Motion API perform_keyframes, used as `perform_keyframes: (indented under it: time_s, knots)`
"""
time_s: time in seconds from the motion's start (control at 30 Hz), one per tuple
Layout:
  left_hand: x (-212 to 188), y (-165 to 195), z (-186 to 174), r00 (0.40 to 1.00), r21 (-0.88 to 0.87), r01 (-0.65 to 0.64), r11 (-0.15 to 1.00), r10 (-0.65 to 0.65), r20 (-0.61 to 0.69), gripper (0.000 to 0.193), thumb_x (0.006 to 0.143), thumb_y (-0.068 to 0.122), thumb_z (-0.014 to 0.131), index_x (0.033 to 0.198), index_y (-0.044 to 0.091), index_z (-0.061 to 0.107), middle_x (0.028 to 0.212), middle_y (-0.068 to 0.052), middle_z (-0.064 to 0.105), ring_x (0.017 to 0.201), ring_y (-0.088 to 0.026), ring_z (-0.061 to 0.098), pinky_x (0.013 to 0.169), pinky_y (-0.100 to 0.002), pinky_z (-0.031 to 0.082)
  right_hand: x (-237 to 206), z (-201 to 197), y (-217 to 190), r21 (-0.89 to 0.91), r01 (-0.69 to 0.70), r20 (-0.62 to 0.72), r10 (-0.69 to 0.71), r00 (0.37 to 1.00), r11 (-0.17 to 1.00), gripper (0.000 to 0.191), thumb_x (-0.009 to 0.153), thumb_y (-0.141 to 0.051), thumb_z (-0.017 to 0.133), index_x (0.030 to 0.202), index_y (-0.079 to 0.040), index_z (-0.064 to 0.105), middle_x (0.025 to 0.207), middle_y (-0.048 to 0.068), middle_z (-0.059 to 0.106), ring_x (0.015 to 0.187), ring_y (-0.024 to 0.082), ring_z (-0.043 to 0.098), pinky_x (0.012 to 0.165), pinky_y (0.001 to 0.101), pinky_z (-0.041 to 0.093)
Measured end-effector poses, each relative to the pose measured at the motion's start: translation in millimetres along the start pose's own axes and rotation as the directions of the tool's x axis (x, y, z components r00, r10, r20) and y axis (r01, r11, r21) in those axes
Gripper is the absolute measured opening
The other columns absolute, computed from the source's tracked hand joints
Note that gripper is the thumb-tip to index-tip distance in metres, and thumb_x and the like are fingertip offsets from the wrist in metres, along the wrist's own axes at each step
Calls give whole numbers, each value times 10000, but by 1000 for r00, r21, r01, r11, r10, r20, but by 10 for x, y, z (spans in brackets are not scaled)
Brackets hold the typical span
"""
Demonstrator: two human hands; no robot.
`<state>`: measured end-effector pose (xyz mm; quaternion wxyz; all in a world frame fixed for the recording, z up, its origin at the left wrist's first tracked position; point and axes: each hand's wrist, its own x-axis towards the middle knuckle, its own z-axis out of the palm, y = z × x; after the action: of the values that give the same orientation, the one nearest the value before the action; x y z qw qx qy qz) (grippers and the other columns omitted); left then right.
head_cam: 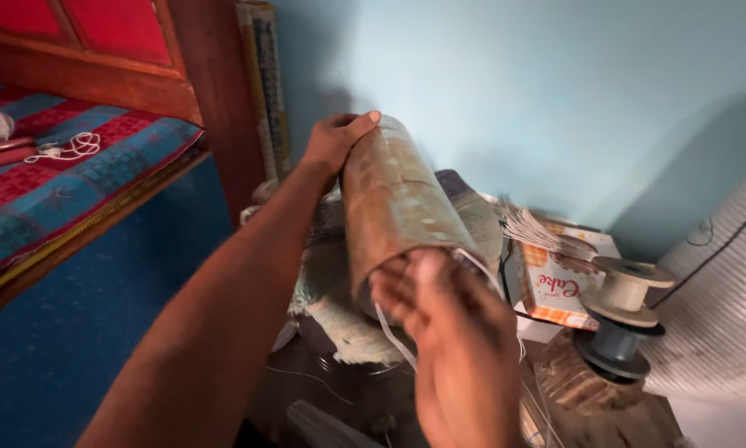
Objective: The person threads white wire through a cylindrical metal tube. They feed loops of wire into one end of the tube, pull the wire through, and use a thin stick to push and arrange the wire inside the cylinder.
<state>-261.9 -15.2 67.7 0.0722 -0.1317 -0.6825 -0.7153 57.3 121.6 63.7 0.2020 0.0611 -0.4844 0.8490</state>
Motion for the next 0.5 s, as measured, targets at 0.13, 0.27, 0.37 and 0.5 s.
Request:
perform_keyframes:
  time_s: [0.13, 0.27, 0.37, 0.5]
  knots:
    - [80, -85, 116, 994, 45, -44, 998, 48, -101, 748, 738, 509, 854, 1193, -65, 705, 1088, -207, 763, 940, -284, 752, 840, -392, 603, -364, -487, -190, -387, 204, -9, -225, 974, 899, 291, 977, -153, 653, 1150, 72, 711, 972, 183, 807, 813, 234, 801, 734, 360, 681]
    - [-363, 149, 174, 858, 464, -336, 820, 469, -208, 657, 835, 469, 824, 1220, -47, 692, 1162, -208, 735, 1036, -290, 712, 908, -400, 559, -429, -861, -122, -634, 85, -61, -159, 985, 769, 224, 995, -104, 665, 1139, 21, 781, 940, 170, 780, 783, 225, 810, 660, 343, 680]
    - [-1152, 393, 213, 875, 142, -474, 869, 483, -36, 500, 991, 392, 723, 1273, -19, 676, 1220, -158, 750, 1135, -248, 716, 1024, -352, 556, -450, -808, 32, -739, 77, -37, -155, 987, 670, 220, 905, -127, 646, 1064, -41, 772, 922, 124, 832, 844, 187, 809, 631, 330, 665]
    - [-2328, 538, 176, 800, 110, -598, 794, 599, 28, 475, 955, 290, 723, 1298, -13, 592, 1282, -139, 663, 1180, -191, 646, 1008, -322, 525, -289, -561, 114, -778, 545, 429, -371, 824, 312, 217, 930, -64, 663, 1132, -2, 711, 1033, 177, 775, 921, 302, 775, 760, 395, 592]
